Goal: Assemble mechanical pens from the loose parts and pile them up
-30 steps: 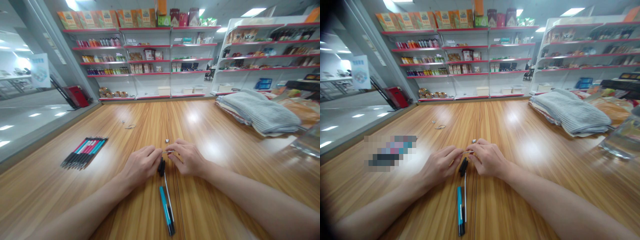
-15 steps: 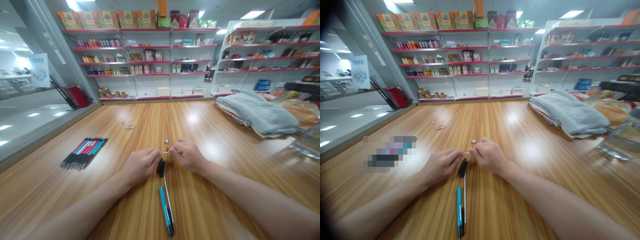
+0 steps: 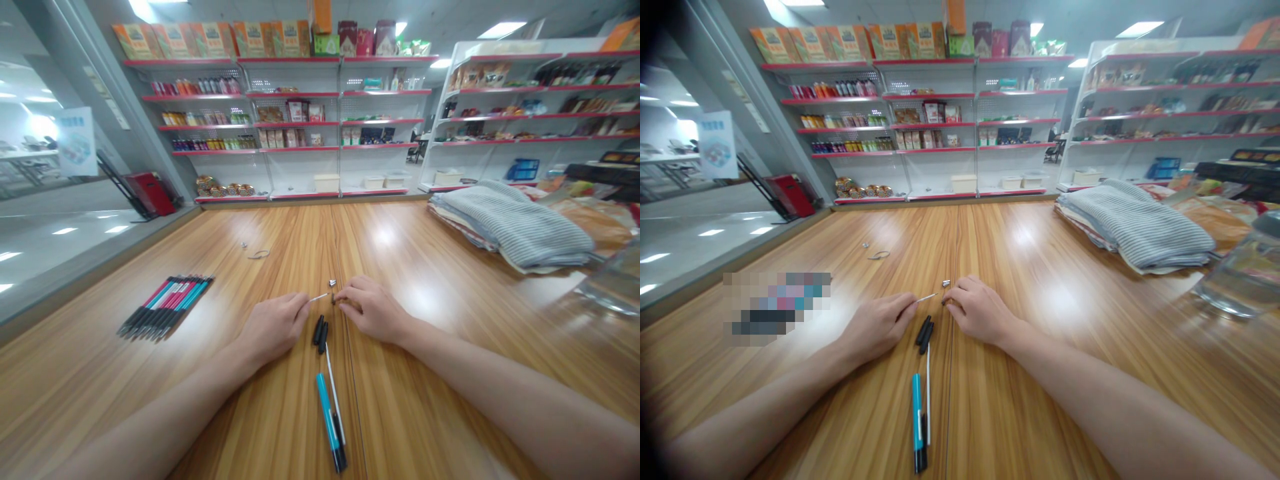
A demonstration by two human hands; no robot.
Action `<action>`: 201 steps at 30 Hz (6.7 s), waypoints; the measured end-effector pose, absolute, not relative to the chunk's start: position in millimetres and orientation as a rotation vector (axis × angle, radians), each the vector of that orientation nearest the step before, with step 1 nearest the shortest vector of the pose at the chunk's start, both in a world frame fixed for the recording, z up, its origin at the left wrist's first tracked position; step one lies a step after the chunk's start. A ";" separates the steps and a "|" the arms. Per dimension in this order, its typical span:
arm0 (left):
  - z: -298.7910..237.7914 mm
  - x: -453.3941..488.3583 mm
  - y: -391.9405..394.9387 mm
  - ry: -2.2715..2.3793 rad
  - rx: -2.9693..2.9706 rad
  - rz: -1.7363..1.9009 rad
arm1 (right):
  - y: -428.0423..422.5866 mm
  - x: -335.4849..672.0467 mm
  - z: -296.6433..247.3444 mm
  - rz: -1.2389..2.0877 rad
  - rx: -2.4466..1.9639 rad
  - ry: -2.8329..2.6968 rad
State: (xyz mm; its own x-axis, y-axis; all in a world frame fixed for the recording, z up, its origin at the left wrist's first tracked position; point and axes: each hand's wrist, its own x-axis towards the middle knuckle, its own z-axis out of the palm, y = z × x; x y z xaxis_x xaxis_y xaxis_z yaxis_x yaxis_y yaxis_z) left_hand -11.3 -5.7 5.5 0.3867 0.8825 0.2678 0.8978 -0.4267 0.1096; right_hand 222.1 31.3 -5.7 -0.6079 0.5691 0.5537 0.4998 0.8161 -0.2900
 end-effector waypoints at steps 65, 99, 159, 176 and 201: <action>6.3 -8.1 -9.4 -1.440 -2.640 -0.340 | 27.0 216.1 0.9 0.036 -0.802 -2.334; 2.8 -8.1 -7.1 -1.533 -2.649 -0.464 | 16.7 213.3 5.7 -0.002 -0.341 -2.657; 5.5 -8.1 -9.2 -1.491 -2.660 -0.490 | 28.4 220.7 1.0 0.639 -0.955 -1.859; 1.3 -11.3 -9.0 -1.390 -2.819 -0.651 | 22.1 215.3 1.1 0.498 -0.698 -2.254; 0.8 -11.4 -10.7 -1.308 -2.846 -0.654 | 20.0 216.3 0.3 0.253 -0.627 -2.364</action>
